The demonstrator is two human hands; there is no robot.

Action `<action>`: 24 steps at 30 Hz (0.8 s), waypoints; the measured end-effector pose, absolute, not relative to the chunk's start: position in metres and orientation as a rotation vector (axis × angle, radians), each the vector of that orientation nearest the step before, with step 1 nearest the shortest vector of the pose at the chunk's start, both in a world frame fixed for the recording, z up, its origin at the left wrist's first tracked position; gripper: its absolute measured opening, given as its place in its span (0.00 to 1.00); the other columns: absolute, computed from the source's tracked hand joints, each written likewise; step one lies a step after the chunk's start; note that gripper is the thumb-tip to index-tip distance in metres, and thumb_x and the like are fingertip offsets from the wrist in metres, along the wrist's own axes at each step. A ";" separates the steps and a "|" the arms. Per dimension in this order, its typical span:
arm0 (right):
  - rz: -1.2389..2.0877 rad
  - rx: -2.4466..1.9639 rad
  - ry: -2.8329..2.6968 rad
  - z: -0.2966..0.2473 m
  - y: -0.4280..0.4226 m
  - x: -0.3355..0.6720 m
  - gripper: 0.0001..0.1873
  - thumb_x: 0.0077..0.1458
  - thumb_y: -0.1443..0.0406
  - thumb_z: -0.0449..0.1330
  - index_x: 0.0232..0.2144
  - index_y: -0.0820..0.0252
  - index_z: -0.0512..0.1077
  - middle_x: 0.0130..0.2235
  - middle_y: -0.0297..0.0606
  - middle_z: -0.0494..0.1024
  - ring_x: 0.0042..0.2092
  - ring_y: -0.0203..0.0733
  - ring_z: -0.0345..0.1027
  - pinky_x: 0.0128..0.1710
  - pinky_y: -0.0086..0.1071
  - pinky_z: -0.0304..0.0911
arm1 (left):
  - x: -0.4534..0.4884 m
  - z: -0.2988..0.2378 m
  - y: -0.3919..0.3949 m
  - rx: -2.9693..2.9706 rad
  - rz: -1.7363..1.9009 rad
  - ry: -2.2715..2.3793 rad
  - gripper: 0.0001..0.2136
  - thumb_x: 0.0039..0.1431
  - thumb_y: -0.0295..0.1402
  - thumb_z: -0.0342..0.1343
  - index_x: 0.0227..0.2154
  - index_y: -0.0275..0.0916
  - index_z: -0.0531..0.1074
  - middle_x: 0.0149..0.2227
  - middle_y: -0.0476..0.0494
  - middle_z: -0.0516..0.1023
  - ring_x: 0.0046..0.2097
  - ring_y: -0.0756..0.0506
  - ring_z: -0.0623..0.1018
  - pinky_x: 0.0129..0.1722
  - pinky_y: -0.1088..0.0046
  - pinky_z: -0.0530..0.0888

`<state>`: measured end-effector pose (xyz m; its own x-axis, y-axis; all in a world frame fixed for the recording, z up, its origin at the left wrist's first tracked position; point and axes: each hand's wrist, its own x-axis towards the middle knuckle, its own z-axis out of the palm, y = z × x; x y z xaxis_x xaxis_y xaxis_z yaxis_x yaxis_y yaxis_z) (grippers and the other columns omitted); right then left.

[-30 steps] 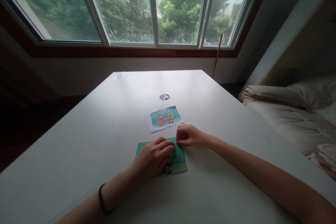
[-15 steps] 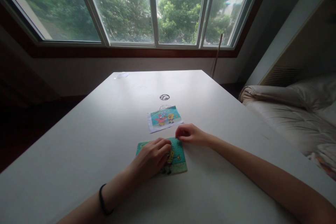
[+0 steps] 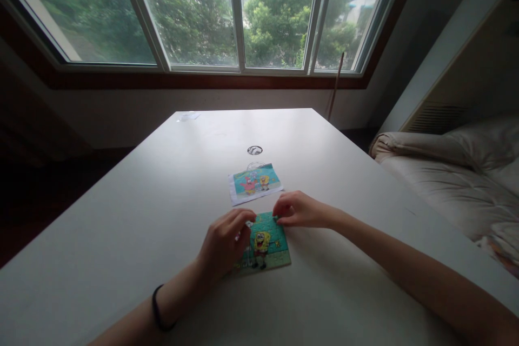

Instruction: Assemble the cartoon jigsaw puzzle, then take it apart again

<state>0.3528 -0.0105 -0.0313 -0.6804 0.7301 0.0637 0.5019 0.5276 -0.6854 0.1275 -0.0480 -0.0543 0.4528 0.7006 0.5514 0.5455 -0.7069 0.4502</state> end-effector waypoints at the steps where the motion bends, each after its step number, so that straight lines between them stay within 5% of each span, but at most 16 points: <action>1: 0.866 -1.050 -2.450 -0.028 -0.014 0.352 0.07 0.45 0.67 0.61 0.30 0.64 0.73 0.29 0.35 0.72 0.30 0.33 0.63 0.28 0.25 0.58 | 0.125 -0.054 -0.046 2.362 1.218 1.167 0.09 0.53 0.23 0.44 0.31 0.38 0.68 0.32 0.47 0.74 0.35 0.48 0.74 0.36 0.72 0.70; 7: 0.675 -1.214 -2.528 -0.021 -0.028 0.344 0.13 0.40 0.65 0.66 0.31 0.63 0.72 0.35 0.39 0.70 0.35 0.37 0.64 0.32 0.27 0.59 | 0.110 -0.053 -0.024 1.523 1.697 1.312 0.06 0.47 0.23 0.46 0.27 0.38 0.67 0.28 0.51 0.72 0.31 0.49 0.73 0.33 0.73 0.70; 13: 0.613 -1.301 -2.558 -0.022 -0.031 0.341 0.14 0.41 0.65 0.66 0.33 0.62 0.72 0.37 0.39 0.71 0.36 0.38 0.65 0.35 0.28 0.59 | 0.101 -0.058 -0.012 1.217 1.682 1.445 0.05 0.43 0.24 0.47 0.24 0.36 0.67 0.23 0.52 0.70 0.27 0.50 0.71 0.26 0.78 0.67; 18: 0.576 -1.325 -2.565 -0.026 -0.031 0.342 0.14 0.41 0.64 0.66 0.33 0.61 0.72 0.36 0.39 0.70 0.38 0.40 0.64 0.36 0.29 0.58 | 0.110 -0.054 -0.023 1.609 1.525 1.336 0.07 0.47 0.23 0.46 0.27 0.37 0.67 0.29 0.50 0.73 0.33 0.48 0.74 0.32 0.75 0.70; 24: 0.565 -1.324 -2.578 -0.024 -0.032 0.340 0.15 0.41 0.64 0.66 0.34 0.62 0.72 0.36 0.39 0.71 0.37 0.40 0.64 0.36 0.29 0.58 | 0.125 -0.052 -0.046 2.376 0.902 1.017 0.12 0.53 0.22 0.44 0.36 0.40 0.69 0.42 0.46 0.75 0.44 0.47 0.74 0.45 0.70 0.70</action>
<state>0.3405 -0.0316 -0.0240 -0.5839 0.8118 -0.0064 0.7400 0.5290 -0.4155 0.1250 -0.0462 -0.0525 0.5267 0.7486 0.4028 0.4893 -0.6545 0.5764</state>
